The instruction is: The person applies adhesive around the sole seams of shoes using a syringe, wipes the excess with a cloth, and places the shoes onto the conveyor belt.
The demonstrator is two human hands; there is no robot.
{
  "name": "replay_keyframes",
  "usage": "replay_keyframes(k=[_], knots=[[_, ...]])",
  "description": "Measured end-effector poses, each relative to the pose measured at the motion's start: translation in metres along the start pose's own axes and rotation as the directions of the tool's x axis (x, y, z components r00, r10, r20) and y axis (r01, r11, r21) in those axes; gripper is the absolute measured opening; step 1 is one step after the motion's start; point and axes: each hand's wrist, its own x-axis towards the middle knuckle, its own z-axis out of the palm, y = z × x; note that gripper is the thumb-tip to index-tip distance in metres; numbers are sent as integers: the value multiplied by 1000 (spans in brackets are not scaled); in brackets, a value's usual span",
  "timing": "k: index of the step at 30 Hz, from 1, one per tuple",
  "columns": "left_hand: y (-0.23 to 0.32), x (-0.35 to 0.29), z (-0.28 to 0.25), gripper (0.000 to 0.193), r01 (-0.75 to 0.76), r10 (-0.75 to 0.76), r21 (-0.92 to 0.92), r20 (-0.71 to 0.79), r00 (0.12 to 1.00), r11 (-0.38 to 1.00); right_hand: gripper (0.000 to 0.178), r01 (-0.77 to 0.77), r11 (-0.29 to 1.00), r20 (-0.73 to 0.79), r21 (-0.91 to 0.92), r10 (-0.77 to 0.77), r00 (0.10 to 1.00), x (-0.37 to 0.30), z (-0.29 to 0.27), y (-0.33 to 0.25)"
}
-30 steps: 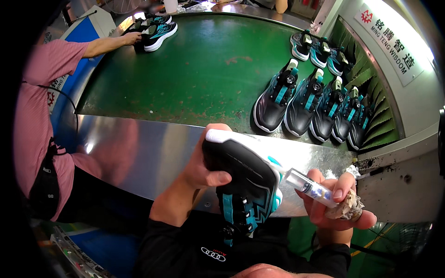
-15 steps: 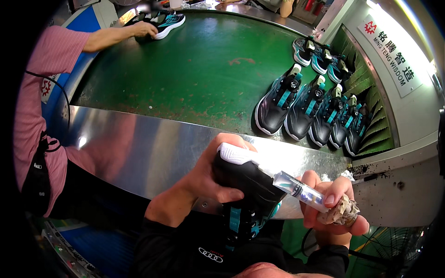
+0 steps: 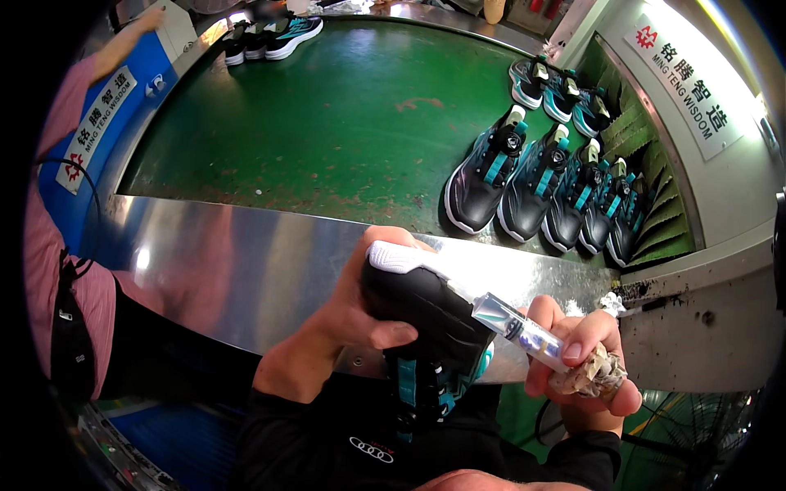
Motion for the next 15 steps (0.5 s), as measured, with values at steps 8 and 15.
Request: replay_keyframes(k=[8,15], knots=[[-4,5,-6,77,-26,31,48,-111,993,998,67,9,1000,-41,18,-8,999,-17,-10,4],[3,7,-5,83,111,-129,-89,-241,962,990,67,-22,1000,-63,3,22,998,-34,-22,11]])
